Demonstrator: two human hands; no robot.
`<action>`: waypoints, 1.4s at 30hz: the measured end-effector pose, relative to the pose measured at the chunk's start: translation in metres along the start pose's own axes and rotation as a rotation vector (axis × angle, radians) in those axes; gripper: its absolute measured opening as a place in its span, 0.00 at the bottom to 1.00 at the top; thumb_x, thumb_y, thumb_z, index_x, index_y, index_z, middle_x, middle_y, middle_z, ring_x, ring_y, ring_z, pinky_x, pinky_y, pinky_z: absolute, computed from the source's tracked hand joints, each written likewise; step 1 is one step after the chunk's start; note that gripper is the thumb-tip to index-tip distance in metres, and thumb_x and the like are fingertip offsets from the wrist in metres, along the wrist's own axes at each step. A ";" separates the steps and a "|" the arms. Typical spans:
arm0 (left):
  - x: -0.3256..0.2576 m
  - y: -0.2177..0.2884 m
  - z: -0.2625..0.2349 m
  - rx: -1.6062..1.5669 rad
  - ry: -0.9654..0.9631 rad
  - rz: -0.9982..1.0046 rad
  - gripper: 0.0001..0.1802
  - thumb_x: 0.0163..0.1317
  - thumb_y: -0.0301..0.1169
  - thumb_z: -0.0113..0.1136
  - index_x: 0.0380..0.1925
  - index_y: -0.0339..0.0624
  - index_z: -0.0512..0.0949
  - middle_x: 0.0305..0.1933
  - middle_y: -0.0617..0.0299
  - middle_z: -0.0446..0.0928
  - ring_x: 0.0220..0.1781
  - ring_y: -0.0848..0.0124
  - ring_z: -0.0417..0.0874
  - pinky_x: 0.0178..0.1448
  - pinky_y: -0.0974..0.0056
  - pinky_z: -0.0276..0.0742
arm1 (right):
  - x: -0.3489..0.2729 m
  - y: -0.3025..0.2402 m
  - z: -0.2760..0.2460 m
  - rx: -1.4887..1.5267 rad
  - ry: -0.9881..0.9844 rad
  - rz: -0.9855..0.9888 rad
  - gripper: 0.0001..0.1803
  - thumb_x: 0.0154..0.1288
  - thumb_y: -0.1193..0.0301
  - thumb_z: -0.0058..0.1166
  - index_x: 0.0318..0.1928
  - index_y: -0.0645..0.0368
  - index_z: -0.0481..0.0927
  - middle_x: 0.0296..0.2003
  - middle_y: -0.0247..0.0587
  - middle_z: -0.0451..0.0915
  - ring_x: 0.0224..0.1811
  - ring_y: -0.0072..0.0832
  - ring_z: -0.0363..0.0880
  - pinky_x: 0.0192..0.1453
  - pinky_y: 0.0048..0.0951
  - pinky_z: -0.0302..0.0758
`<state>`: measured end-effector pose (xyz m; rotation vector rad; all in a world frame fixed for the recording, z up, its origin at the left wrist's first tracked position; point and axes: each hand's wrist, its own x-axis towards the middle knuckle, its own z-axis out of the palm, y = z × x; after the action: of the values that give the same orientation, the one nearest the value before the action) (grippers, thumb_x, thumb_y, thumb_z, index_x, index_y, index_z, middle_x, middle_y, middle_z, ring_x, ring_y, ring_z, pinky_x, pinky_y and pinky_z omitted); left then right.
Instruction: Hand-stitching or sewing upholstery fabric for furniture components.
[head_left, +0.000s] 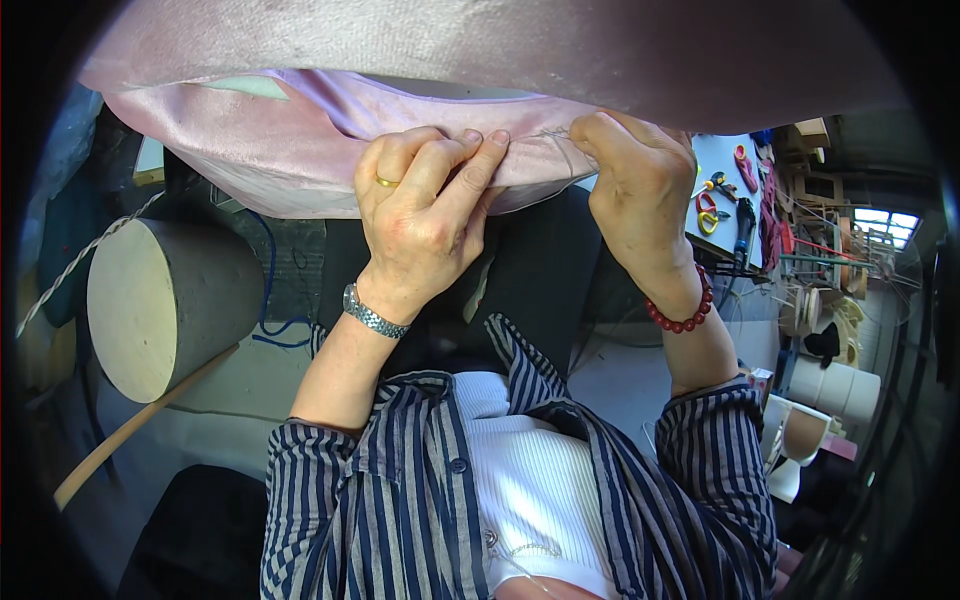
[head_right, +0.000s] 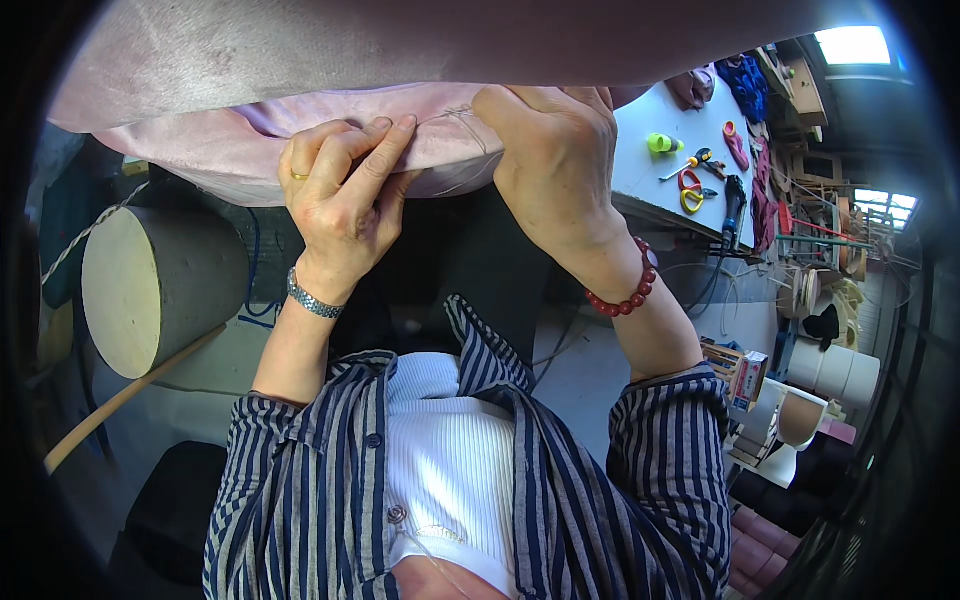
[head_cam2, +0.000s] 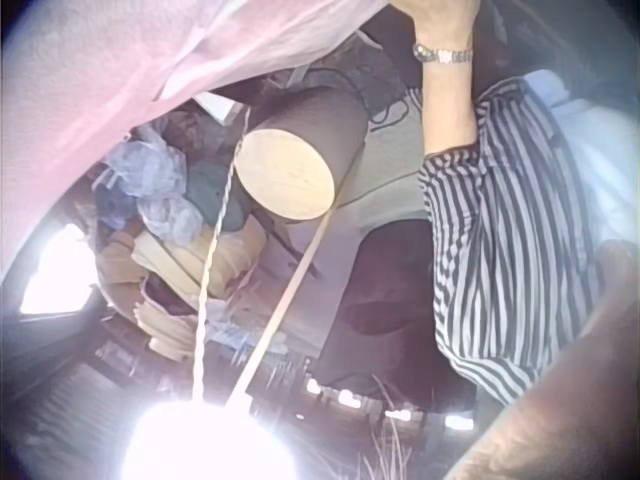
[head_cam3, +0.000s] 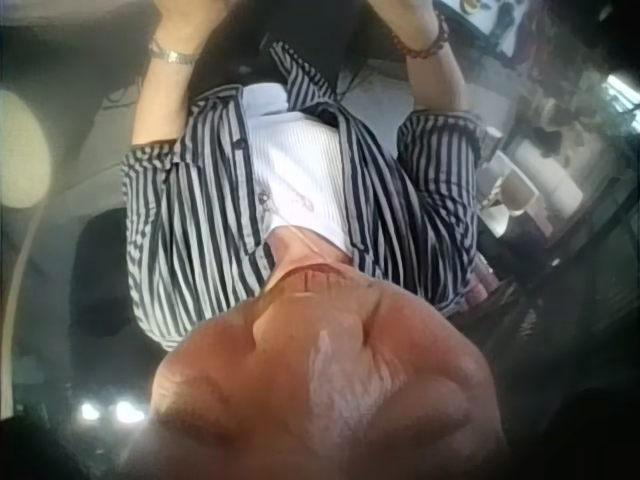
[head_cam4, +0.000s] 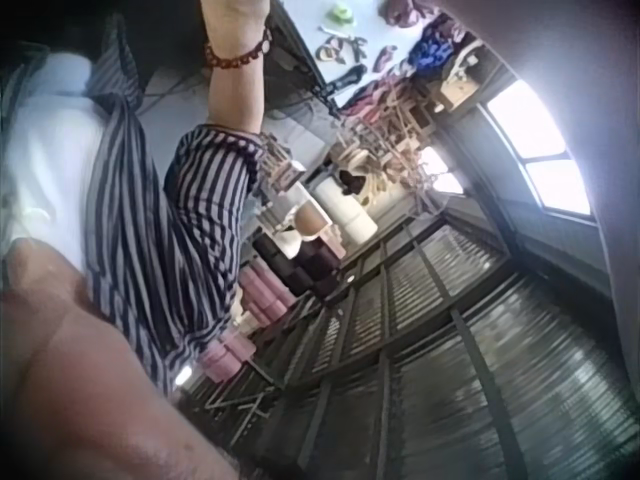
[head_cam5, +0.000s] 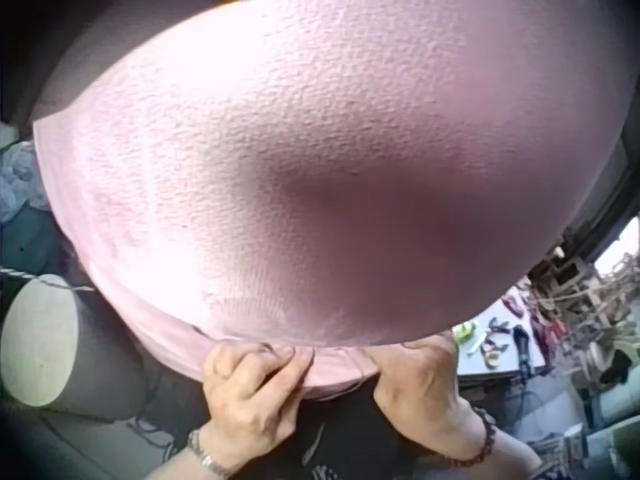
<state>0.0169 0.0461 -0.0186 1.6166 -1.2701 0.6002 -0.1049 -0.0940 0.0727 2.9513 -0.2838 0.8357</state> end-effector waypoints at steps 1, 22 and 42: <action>0.000 0.000 0.000 0.002 -0.001 0.000 0.25 0.43 0.28 0.71 0.47 0.46 0.87 0.40 0.68 0.80 0.44 0.68 0.77 0.53 0.61 0.68 | 0.001 -0.001 0.002 -0.004 0.027 -0.005 0.08 0.53 0.85 0.57 0.32 0.60 0.83 0.33 0.44 0.86 0.36 0.40 0.84 0.41 0.36 0.74; -0.006 -0.005 0.003 -0.036 0.053 0.029 0.24 0.41 0.27 0.72 0.45 0.42 0.85 0.40 0.66 0.80 0.43 0.66 0.79 0.50 0.59 0.71 | 0.001 -0.012 0.018 0.105 0.244 -0.038 0.08 0.55 0.74 0.68 0.36 0.56 0.84 0.30 0.38 0.84 0.31 0.36 0.82 0.38 0.34 0.74; -0.006 -0.001 0.006 -0.087 0.083 0.032 0.13 0.43 0.26 0.71 0.29 0.43 0.76 0.39 0.62 0.81 0.46 0.62 0.80 0.54 0.57 0.70 | 0.025 -0.043 0.031 0.278 0.350 -0.254 0.12 0.47 0.83 0.56 0.34 0.59 0.82 0.28 0.43 0.82 0.30 0.42 0.82 0.32 0.36 0.76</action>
<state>0.0152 0.0438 -0.0263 1.4877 -1.2458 0.6173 -0.0601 -0.0591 0.0589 2.9086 0.2393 1.4200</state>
